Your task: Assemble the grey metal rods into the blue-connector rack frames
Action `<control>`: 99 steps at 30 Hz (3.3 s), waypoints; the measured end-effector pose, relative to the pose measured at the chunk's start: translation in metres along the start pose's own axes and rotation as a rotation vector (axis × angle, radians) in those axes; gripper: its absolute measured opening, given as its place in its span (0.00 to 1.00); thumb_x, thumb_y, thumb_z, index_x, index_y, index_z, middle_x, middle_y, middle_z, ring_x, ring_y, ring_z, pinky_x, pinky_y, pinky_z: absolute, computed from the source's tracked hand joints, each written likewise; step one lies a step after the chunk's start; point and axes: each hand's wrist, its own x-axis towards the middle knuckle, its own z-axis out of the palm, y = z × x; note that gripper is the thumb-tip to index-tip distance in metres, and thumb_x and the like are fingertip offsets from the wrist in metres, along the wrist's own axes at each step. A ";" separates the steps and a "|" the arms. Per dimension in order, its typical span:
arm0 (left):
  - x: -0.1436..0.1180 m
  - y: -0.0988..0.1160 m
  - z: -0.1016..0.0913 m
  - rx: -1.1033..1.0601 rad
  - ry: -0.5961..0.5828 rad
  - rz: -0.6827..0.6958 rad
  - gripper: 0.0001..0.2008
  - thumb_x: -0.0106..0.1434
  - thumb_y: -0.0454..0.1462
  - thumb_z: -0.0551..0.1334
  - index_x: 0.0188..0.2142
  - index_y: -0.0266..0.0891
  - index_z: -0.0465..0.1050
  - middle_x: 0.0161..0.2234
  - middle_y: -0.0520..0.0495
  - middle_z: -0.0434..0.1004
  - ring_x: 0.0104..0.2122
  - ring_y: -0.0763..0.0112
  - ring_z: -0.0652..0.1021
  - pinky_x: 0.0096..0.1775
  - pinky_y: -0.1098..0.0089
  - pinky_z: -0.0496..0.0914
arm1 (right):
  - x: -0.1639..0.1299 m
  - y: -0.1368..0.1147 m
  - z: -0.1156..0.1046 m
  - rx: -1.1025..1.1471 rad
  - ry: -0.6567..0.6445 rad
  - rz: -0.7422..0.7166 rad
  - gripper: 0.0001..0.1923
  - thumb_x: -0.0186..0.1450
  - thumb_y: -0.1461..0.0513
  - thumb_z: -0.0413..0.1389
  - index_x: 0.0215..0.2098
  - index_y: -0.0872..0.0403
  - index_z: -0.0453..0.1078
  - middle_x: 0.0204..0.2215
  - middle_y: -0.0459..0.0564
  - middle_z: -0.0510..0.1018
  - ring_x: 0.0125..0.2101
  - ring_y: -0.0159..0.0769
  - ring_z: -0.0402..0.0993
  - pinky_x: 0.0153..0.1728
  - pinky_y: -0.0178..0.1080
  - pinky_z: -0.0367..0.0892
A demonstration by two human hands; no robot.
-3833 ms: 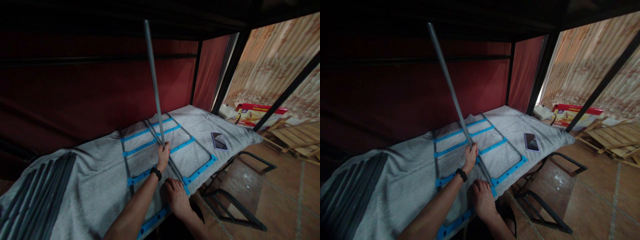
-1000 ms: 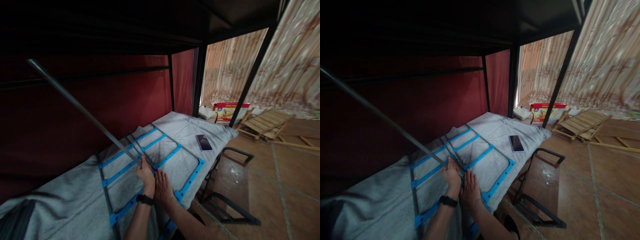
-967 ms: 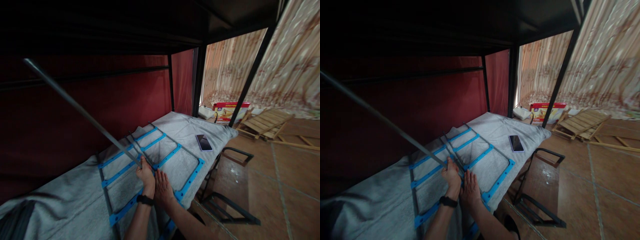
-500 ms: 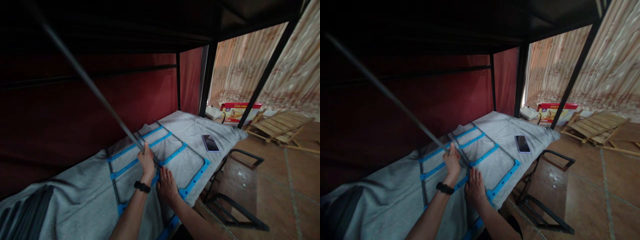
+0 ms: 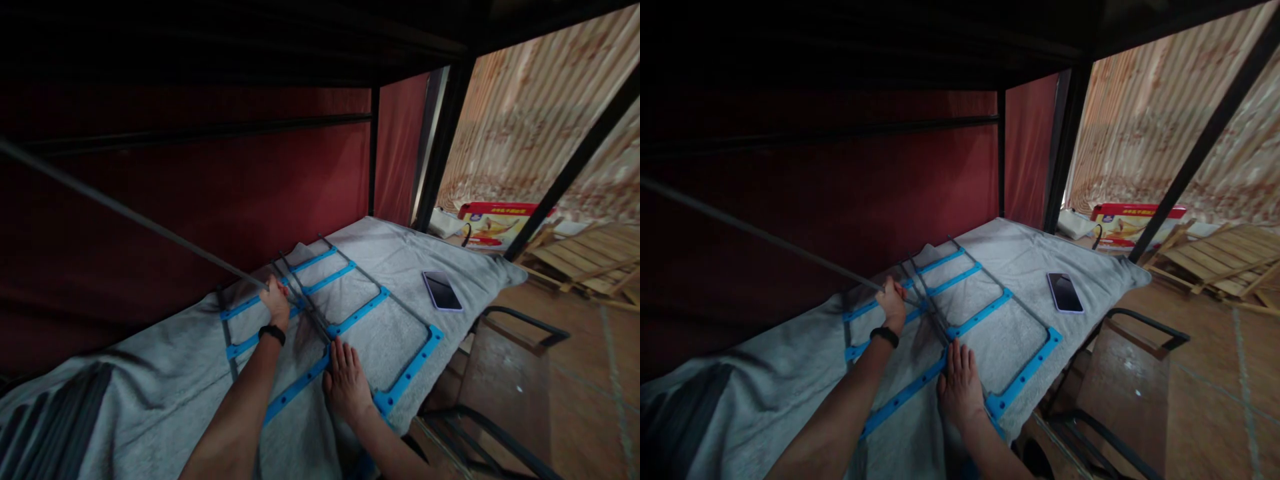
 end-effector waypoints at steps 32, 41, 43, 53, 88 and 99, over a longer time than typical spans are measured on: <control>0.012 -0.016 0.014 0.105 -0.103 -0.040 0.22 0.58 0.51 0.59 0.17 0.40 0.59 0.15 0.58 0.58 0.15 0.79 0.63 0.20 0.76 0.59 | 0.002 -0.002 -0.006 0.039 -0.054 0.031 0.33 0.72 0.55 0.42 0.70 0.63 0.47 0.70 0.59 0.43 0.68 0.53 0.45 0.66 0.56 0.48; 0.012 -0.028 0.014 0.151 -0.179 0.054 0.23 0.59 0.50 0.58 0.15 0.42 0.58 0.12 0.57 0.57 0.14 0.77 0.62 0.20 0.74 0.57 | 0.001 -0.002 -0.005 0.042 -0.058 0.033 0.33 0.72 0.55 0.42 0.70 0.63 0.46 0.70 0.60 0.41 0.68 0.54 0.44 0.66 0.57 0.48; 0.013 -0.029 0.014 0.138 -0.203 0.048 0.23 0.59 0.51 0.58 0.16 0.42 0.57 0.13 0.57 0.56 0.14 0.78 0.62 0.19 0.74 0.56 | 0.001 -0.002 -0.004 0.043 -0.054 0.036 0.33 0.72 0.55 0.42 0.70 0.62 0.45 0.70 0.60 0.41 0.68 0.54 0.45 0.66 0.57 0.49; 0.010 -0.023 0.024 0.171 -0.299 0.031 0.26 0.59 0.53 0.60 0.14 0.41 0.58 0.12 0.57 0.56 0.14 0.78 0.60 0.19 0.73 0.54 | 0.001 -0.003 -0.006 0.060 -0.054 0.041 0.33 0.71 0.55 0.43 0.70 0.62 0.46 0.69 0.59 0.44 0.68 0.54 0.46 0.66 0.57 0.48; 0.007 -0.014 0.002 0.256 -0.489 0.063 0.17 0.54 0.50 0.64 0.24 0.39 0.67 0.19 0.54 0.66 0.22 0.74 0.68 0.28 0.72 0.64 | -0.001 0.000 0.004 -0.039 0.113 -0.011 0.31 0.70 0.57 0.46 0.67 0.64 0.57 0.67 0.62 0.56 0.65 0.55 0.55 0.61 0.56 0.56; -0.020 0.013 -0.150 0.619 -0.290 0.274 0.16 0.59 0.41 0.59 0.45 0.38 0.74 0.48 0.39 0.73 0.47 0.59 0.75 0.47 0.61 0.71 | -0.006 0.006 0.017 -0.120 0.250 -0.096 0.30 0.69 0.60 0.46 0.66 0.65 0.58 0.66 0.64 0.58 0.63 0.56 0.58 0.59 0.57 0.57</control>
